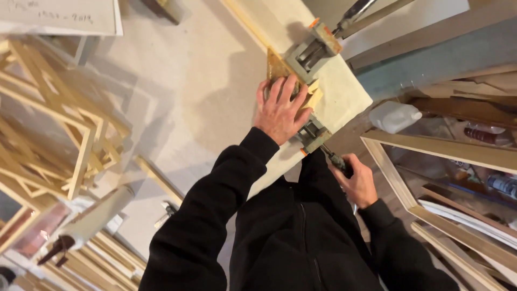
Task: Assembling wooden picture frames by applying glue, clamping corners, and hammering in fasteners.
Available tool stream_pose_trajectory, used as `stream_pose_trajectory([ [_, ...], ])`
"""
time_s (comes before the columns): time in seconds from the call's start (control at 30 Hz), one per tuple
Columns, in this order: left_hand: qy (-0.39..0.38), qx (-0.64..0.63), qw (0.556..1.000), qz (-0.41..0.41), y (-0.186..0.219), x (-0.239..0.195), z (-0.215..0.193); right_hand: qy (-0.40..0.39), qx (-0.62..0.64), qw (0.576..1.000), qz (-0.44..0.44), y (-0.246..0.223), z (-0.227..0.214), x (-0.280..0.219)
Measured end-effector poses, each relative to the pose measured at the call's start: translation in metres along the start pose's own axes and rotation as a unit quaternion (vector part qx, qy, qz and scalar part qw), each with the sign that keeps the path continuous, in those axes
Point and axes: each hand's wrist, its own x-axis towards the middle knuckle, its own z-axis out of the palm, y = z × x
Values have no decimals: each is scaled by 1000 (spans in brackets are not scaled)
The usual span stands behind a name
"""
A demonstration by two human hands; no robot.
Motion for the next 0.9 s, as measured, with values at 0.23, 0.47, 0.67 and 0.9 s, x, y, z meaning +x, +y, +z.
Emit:
stream_pose_trajectory([
  [0.23, 18, 15, 1000, 15, -5, -5, 18, 173, -148, 955, -191, -134, -9, 7],
  [0.47, 16, -97, 993, -63, 8, -5, -43, 141, -148, 945, -254, -152, 24, 61],
  [0.67, -103, -302, 914, -251, -49, -94, -39, 159, -149, 950, -224, -160, 22, 63],
  [0.9, -243, -537, 721, -364, -70, -118, -30, 162, -119, 956, -214, -160, 26, 67],
])
